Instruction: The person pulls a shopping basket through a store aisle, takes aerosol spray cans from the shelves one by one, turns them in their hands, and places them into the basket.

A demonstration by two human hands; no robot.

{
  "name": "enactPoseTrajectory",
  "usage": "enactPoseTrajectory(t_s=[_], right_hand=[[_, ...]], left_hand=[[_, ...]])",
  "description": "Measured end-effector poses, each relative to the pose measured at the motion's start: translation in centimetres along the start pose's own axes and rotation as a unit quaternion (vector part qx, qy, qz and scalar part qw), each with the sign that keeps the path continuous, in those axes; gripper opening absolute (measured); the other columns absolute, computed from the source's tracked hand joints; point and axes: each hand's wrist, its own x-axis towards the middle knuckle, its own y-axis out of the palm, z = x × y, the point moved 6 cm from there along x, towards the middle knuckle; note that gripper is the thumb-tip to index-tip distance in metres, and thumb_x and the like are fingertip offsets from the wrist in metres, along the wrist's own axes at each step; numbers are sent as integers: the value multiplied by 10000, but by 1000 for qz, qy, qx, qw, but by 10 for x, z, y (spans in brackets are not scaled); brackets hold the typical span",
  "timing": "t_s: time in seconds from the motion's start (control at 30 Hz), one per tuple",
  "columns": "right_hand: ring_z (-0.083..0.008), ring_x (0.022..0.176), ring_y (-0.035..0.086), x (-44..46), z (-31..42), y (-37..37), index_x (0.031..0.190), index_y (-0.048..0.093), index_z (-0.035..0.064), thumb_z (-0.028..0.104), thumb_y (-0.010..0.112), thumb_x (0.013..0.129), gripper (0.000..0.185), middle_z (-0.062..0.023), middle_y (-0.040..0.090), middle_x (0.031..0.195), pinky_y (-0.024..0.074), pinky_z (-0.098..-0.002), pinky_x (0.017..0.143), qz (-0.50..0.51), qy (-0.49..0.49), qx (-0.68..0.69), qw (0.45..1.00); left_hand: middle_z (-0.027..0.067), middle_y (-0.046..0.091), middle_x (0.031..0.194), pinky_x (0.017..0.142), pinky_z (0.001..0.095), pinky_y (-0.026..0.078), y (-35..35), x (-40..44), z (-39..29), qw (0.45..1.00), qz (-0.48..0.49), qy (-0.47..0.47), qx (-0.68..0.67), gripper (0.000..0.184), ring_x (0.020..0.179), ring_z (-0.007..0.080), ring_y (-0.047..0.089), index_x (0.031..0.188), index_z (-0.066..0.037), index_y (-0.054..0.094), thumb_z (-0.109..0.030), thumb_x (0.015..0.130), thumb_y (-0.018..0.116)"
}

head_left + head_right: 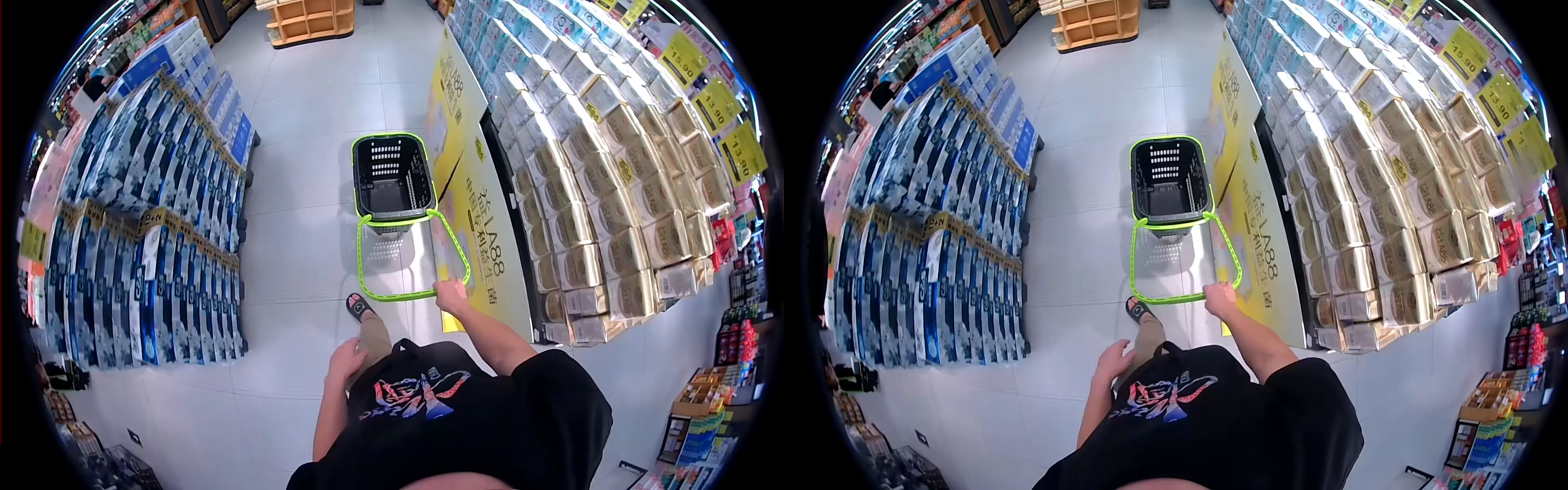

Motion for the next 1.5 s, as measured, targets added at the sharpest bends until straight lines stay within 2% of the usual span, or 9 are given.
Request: enactPoseTrajectory(t_s=[0.47, 0.63, 0.7, 1.03, 1.1, 1.17, 1.27, 1.4, 1.5], right_hand=[[-372, 976, 674, 234, 31, -155, 958, 715, 107, 101, 543, 827, 217, -171, 716, 938, 493, -496, 897, -68, 6, 116, 991], [-375, 958, 677, 330, 36, -182, 1020, 718, 105, 93, 620, 790, 250, -166, 717, 943, 518, -505, 863, -38, -40, 144, 988], [-368, 911, 691, 365, 40, -210, 936, 697, 95, 138, 582, 820, 169, -173, 717, 896, 509, -520, 843, -122, -80, 186, 972], [-417, 940, 678, 576, 43, -311, 998, 674, 42, 111, 566, 821, 218, -220, 710, 951, 538, -515, 815, 13, -132, 221, 966], [-402, 940, 683, 610, 41, -330, 1039, 674, 48, 160, 620, 814, 257, -211, 713, 954, 535, -511, 833, -2, -121, 228, 966], [-402, 954, 681, 640, 41, -344, 1061, 674, 53, 160, 619, 825, 265, -209, 714, 968, 535, -504, 844, 8, -109, 233, 966], [-403, 963, 680, 686, 40, -369, 1014, 697, 46, 120, 572, 811, 250, -220, 713, 976, 539, -500, 839, -11, -80, 264, 961], [-351, 933, 696, 766, 44, -390, 1037, 717, 61, 181, 710, 763, 298, -192, 718, 947, 546, -453, 846, 9, -21, 346, 938], [-285, 860, 702, 821, 66, -413, 1033, 717, 49, 151, 774, 742, 313, -153, 717, 898, 558, -409, 791, 40, 11, 416, 908]], left_hand=[[218, 648, 1267, 1010, 461, 479, -306, 291, -102, 980, -66, 166, 86, 531, 1185, 387, 607, 1311, -28, 600, -356, 898, 656], [238, 653, 1235, 1004, 462, 482, -323, 397, -138, 979, -54, 173, 93, 525, 1169, 397, 610, 1294, -20, 611, -348, 889, 670], [251, 658, 1210, 1001, 470, 481, -321, 435, -166, 974, -29, 181, 130, 523, 1162, 408, 608, 1285, -12, 615, -342, 884, 678], [249, 633, 1268, 1031, 457, 460, -382, 572, -302, 977, 6, 203, 63, 533, 1202, 400, 584, 1319, -17, 596, -325, 891, 676], [232, 636, 1275, 1034, 447, 461, -407, 597, -310, 977, 1, 201, 63, 545, 1208, 389, 585, 1326, -13, 593, -326, 888, 676], [226, 627, 1301, 1046, 436, 456, -428, 627, -308, 990, 57, 122, 46, 563, 1225, 377, 584, 1334, -7, 587, -333, 883, 679], [239, 630, 1295, 1044, 432, 460, -444, 684, -287, 989, 29, 146, -13, 566, 1240, 369, 583, 1334, -3, 586, -327, 878, 681], [250, 623, 1302, 1049, 427, 459, -488, 762, -288, 987, 46, 149, -31, 586, 1256, 364, 578, 1343, 3, 573, -327, 872, 686], [245, 685, 1169, 957, 424, 505, -547, 829, -294, 985, 31, 156, -66, 511, 1130, 376, 646, 1226, 26, 634, -338, 870, 685]])
